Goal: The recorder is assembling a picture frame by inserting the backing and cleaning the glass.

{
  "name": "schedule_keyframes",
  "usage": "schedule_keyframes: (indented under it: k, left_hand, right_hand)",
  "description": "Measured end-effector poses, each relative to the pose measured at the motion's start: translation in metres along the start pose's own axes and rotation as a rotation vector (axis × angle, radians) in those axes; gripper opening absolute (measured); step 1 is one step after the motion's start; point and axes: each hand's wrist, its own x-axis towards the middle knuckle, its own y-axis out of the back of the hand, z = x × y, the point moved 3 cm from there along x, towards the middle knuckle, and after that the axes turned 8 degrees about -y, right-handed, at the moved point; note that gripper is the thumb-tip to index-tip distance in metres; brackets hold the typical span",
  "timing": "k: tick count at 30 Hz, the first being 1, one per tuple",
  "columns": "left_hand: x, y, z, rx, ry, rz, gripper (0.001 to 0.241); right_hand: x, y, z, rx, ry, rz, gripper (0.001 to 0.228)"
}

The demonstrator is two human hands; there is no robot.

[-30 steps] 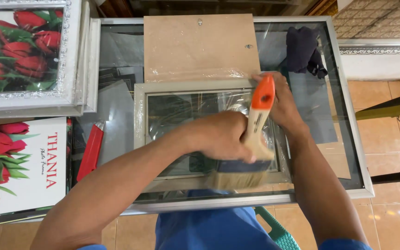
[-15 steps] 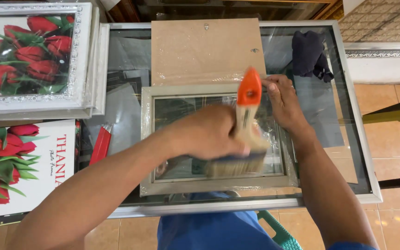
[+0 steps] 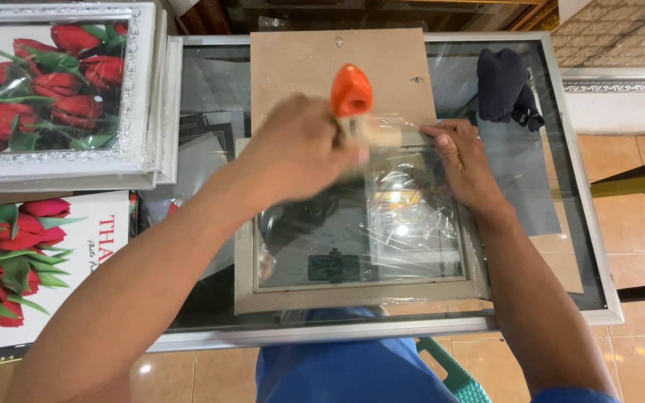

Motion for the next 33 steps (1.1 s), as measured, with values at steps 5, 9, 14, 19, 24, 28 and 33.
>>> schedule_keyframes:
  k: [5, 9, 14, 19, 24, 28, 33]
  left_hand:
    - [-0.030, -0.050, -0.001, -0.129, 0.101, -0.647, 0.030]
    - [0.003, -0.024, -0.038, -0.194, 0.317, -0.228, 0.022]
    - [-0.003, 0.006, -0.064, 0.221, -0.285, 0.665, 0.024]
    - [-0.051, -0.021, -0.017, -0.091, 0.141, -0.455, 0.020]
    - [-0.033, -0.027, -0.054, -0.104, 0.335, -0.410, 0.023]
    - [-0.039, 0.011, -0.087, 0.359, -0.321, 0.833, 0.036]
    - [-0.069, 0.024, -0.022, -0.012, 0.391, -0.347, 0.027]
  right_hand:
    - [0.000, -0.005, 0.007, -0.020, -0.028, -0.001, 0.047]
    - [-0.001, -0.004, 0.007, -0.033, -0.034, -0.010, 0.048]
    - [-0.002, -0.005, 0.006, -0.029, -0.015, -0.016, 0.044]
    - [0.001, -0.004, 0.006, -0.025, 0.002, -0.006, 0.046]
    - [0.000, -0.004, 0.004, -0.029, -0.027, 0.000, 0.043]
    - [-0.002, -0.005, 0.006, -0.042, -0.004, -0.004, 0.045]
    - [-0.002, -0.003, -0.003, -0.029, -0.038, -0.010, 0.044]
